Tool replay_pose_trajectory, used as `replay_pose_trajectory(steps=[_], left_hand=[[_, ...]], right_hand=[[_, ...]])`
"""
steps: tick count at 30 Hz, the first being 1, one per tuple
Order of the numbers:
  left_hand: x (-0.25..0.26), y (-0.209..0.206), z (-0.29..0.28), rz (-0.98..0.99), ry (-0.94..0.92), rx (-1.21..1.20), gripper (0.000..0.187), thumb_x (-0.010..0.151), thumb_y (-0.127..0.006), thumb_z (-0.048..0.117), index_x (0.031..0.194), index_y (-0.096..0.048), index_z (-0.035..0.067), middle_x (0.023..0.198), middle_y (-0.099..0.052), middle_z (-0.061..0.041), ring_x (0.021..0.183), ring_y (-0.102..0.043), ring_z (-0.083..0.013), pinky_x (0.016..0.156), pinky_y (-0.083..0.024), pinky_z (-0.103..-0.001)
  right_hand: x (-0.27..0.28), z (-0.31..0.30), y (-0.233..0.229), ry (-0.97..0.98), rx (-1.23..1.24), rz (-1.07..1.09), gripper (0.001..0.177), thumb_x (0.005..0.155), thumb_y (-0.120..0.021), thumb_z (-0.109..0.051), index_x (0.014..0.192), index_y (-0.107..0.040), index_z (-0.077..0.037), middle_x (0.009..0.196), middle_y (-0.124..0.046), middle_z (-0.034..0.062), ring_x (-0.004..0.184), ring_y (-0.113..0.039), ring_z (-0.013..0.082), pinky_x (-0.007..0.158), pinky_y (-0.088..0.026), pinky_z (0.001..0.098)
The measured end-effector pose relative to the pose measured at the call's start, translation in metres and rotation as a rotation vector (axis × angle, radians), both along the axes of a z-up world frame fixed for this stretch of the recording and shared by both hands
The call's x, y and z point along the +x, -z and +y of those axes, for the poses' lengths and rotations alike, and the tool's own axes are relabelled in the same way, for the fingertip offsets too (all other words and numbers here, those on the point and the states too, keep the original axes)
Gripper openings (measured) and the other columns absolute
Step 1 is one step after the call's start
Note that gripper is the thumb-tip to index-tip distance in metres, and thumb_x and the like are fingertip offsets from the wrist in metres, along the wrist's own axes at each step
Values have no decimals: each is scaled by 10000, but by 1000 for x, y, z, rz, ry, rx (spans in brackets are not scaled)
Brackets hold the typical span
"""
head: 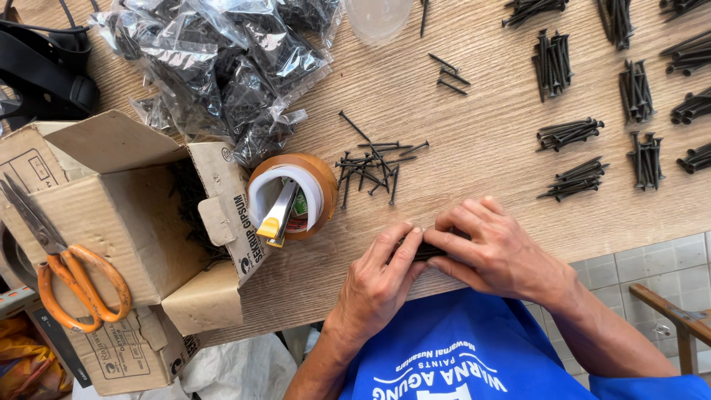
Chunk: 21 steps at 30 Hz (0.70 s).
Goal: The person sorts black nails on a wooden table, arranging them into neat rows. They repeatedly pick up nails from a cardboard box and the table surface, aligning them by hand into organized piles.
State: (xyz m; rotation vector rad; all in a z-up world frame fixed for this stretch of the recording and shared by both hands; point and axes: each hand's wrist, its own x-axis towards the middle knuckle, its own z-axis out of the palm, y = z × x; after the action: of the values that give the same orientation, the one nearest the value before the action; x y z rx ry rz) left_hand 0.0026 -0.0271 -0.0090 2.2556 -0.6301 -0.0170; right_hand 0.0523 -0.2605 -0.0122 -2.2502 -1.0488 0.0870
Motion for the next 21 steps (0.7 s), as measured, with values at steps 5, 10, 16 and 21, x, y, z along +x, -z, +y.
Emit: replay_pose_trajectory(steps=[5,10,16,21], left_hand=[[-3,-6,4,6,-27,6,458,1055,-762,168,1417,-577,-42,1367,-607,-250,1067,-745,-350,889,-652,-430],[-2,-7,10,38,-46,30,458,1034,-767,174,1388,-591,-56,1315,-622,-232,1172,-703,-378,1030,-604,-434],[3,-6,6,82,-15,14,452,1045,-752,133,1414,-565,-49,1282,-573,-205,1039,-698,-321,951,-605,-409],[7,-9,6,101,12,6,375,1051,-725,133,1362,-604,-37,1181,-574,-162,986,-668,-292,872,-603,-397]], right_hand=[[-1,-14,-1,30,25,54,332,1051,-653,-271,1300,-659,-52,1117,-653,112,909,-608,289,809,-473,443],[-7,-21,9,76,62,29,235,1063,-629,-141,1280,-675,-62,1097,-678,91,894,-618,268,798,-458,427],[-9,-13,11,64,45,-3,246,1094,-558,-149,1296,-677,-73,1085,-682,66,846,-576,248,788,-405,414],[-9,-9,7,69,-28,-31,319,1064,-642,-315,1273,-691,-78,1035,-663,61,846,-582,262,793,-436,433]])
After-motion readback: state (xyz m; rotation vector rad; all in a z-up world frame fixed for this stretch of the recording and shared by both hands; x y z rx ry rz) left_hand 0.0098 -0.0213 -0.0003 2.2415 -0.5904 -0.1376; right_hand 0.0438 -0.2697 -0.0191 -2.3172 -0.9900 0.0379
